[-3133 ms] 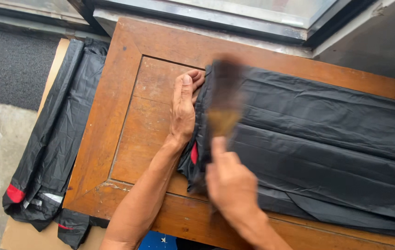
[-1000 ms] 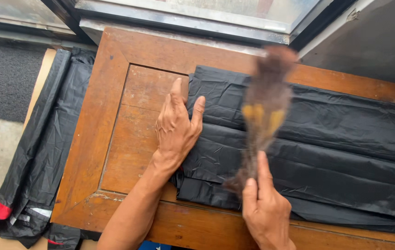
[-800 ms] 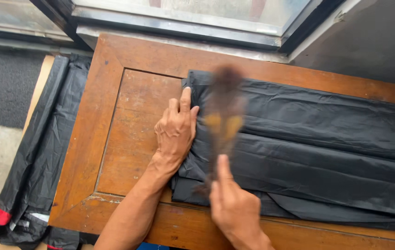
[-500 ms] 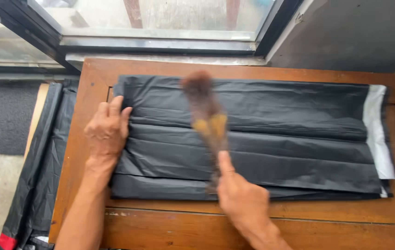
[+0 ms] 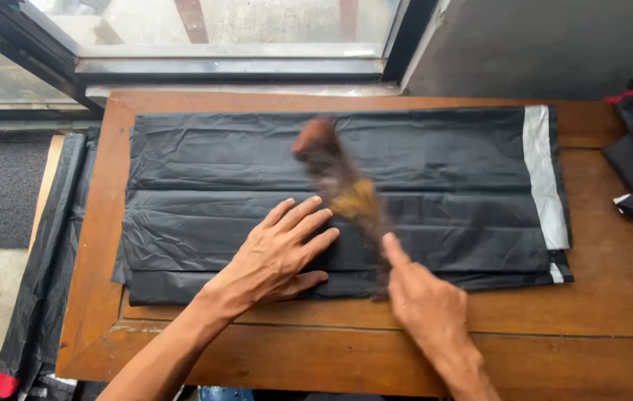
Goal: The person uses a feather duster to sweep a black fabric item with red accents that is laid out on a wooden table. They repeatedly unfold, sweep, and refold the fabric while holding it in place with their left hand.
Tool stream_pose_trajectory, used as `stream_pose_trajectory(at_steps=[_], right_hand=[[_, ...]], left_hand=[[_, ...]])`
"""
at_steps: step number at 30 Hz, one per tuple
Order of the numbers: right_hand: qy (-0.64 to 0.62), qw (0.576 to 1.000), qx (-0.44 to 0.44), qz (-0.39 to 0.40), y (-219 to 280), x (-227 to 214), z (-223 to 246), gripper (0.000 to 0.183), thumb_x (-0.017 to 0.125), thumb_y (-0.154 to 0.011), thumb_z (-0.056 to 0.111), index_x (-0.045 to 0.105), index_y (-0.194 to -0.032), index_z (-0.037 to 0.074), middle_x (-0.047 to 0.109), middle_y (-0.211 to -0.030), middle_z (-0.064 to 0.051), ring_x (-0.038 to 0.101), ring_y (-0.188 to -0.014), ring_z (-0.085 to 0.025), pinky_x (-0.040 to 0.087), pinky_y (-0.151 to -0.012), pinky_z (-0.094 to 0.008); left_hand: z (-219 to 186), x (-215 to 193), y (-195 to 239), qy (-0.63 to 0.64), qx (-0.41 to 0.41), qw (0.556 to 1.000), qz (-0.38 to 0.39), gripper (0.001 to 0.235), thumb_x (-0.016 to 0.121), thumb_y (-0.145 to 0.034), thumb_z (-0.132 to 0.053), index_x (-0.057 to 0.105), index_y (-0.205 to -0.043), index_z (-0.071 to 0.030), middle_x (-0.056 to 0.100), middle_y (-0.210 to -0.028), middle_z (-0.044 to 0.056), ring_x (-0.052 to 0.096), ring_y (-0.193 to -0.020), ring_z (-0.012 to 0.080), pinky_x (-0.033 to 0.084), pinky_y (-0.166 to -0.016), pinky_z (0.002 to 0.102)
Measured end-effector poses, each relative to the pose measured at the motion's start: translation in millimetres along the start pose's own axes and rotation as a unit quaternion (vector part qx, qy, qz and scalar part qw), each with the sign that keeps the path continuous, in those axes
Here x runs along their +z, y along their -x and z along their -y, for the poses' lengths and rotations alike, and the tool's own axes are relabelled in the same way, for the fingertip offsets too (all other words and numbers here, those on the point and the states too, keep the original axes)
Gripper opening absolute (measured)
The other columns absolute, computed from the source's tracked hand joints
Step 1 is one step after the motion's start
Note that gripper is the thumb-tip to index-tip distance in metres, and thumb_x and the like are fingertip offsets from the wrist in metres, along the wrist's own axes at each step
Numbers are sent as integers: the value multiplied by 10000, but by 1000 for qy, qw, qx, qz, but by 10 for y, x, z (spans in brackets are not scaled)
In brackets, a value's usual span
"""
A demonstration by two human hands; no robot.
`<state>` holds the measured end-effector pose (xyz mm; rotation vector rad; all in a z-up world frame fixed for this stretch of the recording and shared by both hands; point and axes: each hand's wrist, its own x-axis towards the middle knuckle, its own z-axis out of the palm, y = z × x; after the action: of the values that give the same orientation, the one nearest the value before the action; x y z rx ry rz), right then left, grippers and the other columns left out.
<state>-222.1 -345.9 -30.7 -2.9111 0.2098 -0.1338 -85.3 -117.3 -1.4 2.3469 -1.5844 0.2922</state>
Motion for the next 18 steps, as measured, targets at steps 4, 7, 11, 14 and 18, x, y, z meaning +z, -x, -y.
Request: stream_pose_trajectory(at_steps=[4, 7, 11, 14, 18], right_hand=[[113, 981, 149, 46, -20, -190, -596, 522, 399, -972, 304, 386, -1493, 272, 429, -400, 46, 408, -325, -149, 397, -355, -314], [95, 971, 216, -27, 121, -200, -931, 526, 445, -974, 244, 442, -1496, 179, 566, -691, -97, 564, -547, -335, 495, -523, -462], [-54, 979, 125, -151, 344, -83, -878, 538, 488, -981, 189, 433, -1486, 11, 663, -759, -260, 614, -552, -409, 545, -574, -549], [-53, 953, 16, -297, 368, 44, -729, 405, 529, -993, 95, 542, -1341, -112, 626, -1293, -239, 685, -875, -365, 539, -698, -402], [-119, 929, 104, -335, 380, 148, -659, 432, 507, -1022, 169, 566, -1360, -93, 682, -933, -228, 553, -592, -326, 450, -571, -392]], left_hand=[[-58, 156, 30, -10, 3, 999, 40, 508, 642, -694, -226, 571, -1180, -96, 540, -1297, 114, 473, -1260, 316, 367, -1021, 493], [-29, 223, 88, -36, 9, 999, 22, 357, 520, -790, -55, 591, -1139, -79, 566, -1264, 123, 519, -1215, 318, 406, -987, 490], [11, 289, 108, 2, -23, 1000, 18, 228, 530, -880, -87, 620, -1089, -81, 617, -1203, 120, 544, -1196, 306, 442, -975, 489], [31, 10, -124, 52, -44, 997, 33, 162, 521, -947, -134, 650, -1016, -65, 679, -1029, 83, 666, -898, 259, 531, -751, 386], [127, -305, -387, 42, -88, 990, 102, 161, 511, -966, -206, 624, -921, -101, 646, -826, 53, 635, -688, 294, 476, -526, 422]])
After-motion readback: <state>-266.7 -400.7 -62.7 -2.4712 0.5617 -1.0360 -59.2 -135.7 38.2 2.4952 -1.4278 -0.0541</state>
